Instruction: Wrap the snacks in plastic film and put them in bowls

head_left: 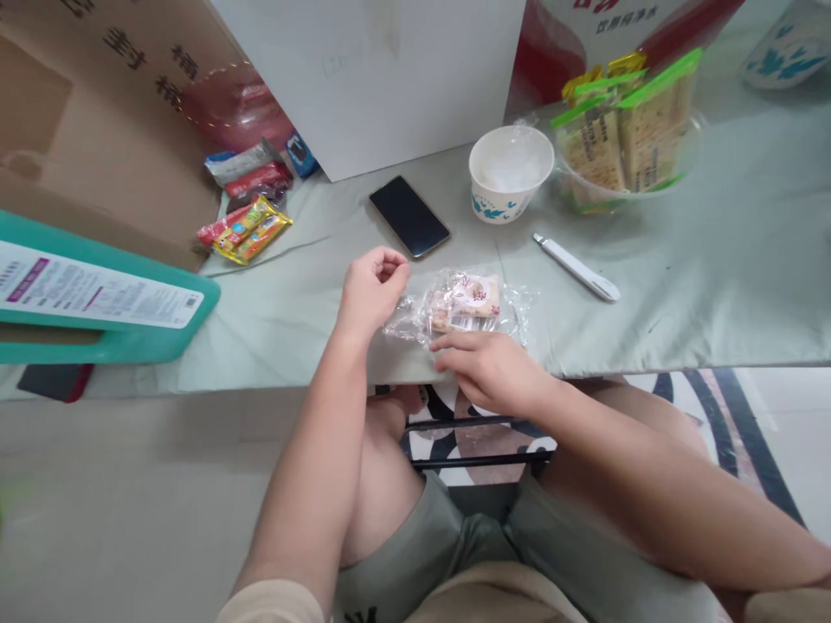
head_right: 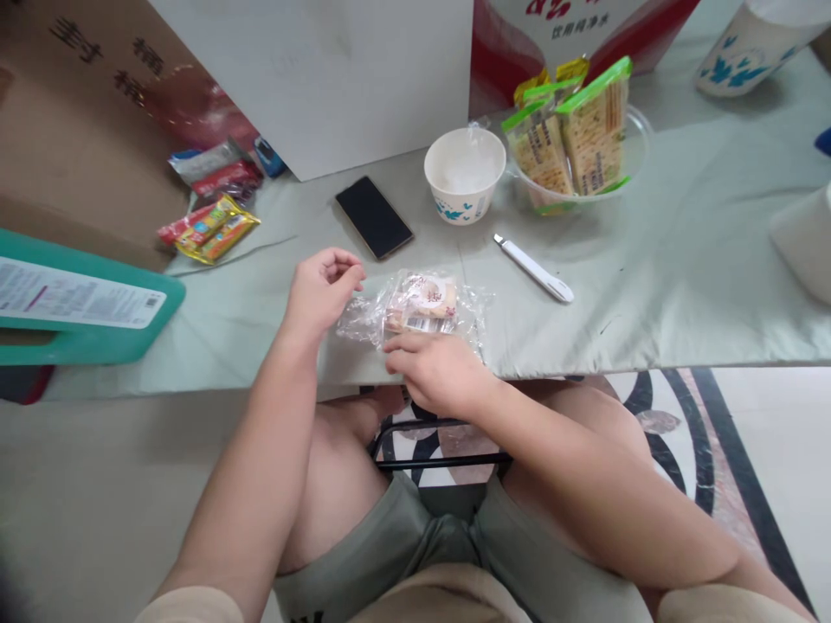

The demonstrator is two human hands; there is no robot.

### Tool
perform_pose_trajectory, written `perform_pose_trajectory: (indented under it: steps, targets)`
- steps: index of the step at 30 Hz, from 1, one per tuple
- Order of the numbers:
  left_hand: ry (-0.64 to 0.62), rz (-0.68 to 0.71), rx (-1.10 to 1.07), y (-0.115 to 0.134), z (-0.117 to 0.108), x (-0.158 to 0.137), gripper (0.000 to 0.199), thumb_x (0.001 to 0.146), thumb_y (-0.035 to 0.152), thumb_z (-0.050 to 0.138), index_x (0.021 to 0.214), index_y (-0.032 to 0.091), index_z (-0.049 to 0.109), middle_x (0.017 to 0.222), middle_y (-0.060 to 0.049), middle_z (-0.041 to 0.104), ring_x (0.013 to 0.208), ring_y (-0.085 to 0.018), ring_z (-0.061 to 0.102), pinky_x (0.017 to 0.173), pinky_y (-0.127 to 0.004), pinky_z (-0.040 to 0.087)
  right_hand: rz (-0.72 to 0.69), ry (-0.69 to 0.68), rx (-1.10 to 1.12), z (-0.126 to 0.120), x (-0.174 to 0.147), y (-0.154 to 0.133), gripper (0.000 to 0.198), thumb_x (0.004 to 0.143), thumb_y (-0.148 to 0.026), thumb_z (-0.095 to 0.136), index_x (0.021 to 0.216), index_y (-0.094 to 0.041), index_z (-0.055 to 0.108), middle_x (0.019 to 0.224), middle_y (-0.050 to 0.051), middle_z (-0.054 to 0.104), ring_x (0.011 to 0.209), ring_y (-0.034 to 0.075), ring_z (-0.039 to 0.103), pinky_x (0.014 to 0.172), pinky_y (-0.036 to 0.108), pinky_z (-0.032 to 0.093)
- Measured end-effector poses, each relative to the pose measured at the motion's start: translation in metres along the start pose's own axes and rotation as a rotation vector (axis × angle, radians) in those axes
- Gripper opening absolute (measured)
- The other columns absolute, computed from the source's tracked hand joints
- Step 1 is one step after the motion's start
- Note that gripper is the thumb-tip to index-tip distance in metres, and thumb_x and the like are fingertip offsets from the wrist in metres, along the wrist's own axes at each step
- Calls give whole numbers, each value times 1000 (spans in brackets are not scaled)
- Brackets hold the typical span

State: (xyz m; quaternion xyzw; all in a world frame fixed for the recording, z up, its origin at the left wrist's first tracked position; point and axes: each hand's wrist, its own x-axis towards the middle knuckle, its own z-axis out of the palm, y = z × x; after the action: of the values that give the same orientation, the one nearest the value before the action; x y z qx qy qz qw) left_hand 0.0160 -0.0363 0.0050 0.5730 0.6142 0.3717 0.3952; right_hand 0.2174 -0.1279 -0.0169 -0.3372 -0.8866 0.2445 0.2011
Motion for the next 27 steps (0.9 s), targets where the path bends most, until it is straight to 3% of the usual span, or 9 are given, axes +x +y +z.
perform_pose_trajectory:
  steps: [4,7,11,13,18,23,25,27]
  targets:
    - [-249,-25,105,3,-1,-4,35,75,37,74,102,17,68,98,-6,72,83,-16,64,75,-28,51,-68,-176,66,-8,1,0,23,84,-9,53,78,-19,73,142,6,67,109,27,75,80,38,60]
    - [-417,-50,305,5,-2,-12,49,72,41,78,114,18,67,112,-8,73,93,-21,66,80,-32,52,-21,-259,61,-13,2,-5,23,87,-13,54,90,-19,76,157,10,53,107,30,76,81,41,61]
    - [-326,-82,424,6,-1,-17,17,79,30,65,91,18,68,90,-5,73,78,-18,64,69,-29,47,98,-279,-21,-14,3,-9,44,94,-26,57,137,-23,64,168,20,33,99,32,78,75,45,62]
    - [-262,-66,421,5,-1,-14,9,81,26,59,79,19,64,81,-3,71,71,-16,60,65,-28,44,98,-276,-38,-12,3,-9,50,96,-24,54,145,-25,57,167,17,35,103,30,77,75,42,62]
    - [-195,-42,367,4,-2,-9,16,84,34,59,78,19,62,77,-2,69,69,-15,59,66,-28,43,24,-266,43,-6,3,-5,45,97,-21,48,140,-17,61,152,11,59,118,28,72,86,43,63]
    - [-425,-81,375,10,-2,-17,35,72,47,75,92,18,69,88,-4,73,80,-19,64,72,-30,48,-36,-253,134,-6,2,-3,41,97,-25,48,133,-14,64,147,11,63,119,28,70,95,45,60]
    - [-423,-89,437,11,-2,-20,31,70,41,76,91,19,70,86,-4,73,78,-19,64,71,-30,47,-35,-264,132,-6,2,-3,40,98,-25,47,131,-14,65,145,11,64,115,28,71,93,44,60]
    - [-362,-91,512,11,-1,-21,15,74,32,68,81,19,69,76,-3,71,70,-18,61,67,-31,44,-29,-260,120,-5,2,-3,39,98,-26,48,130,-14,66,146,11,64,113,28,72,89,42,59]
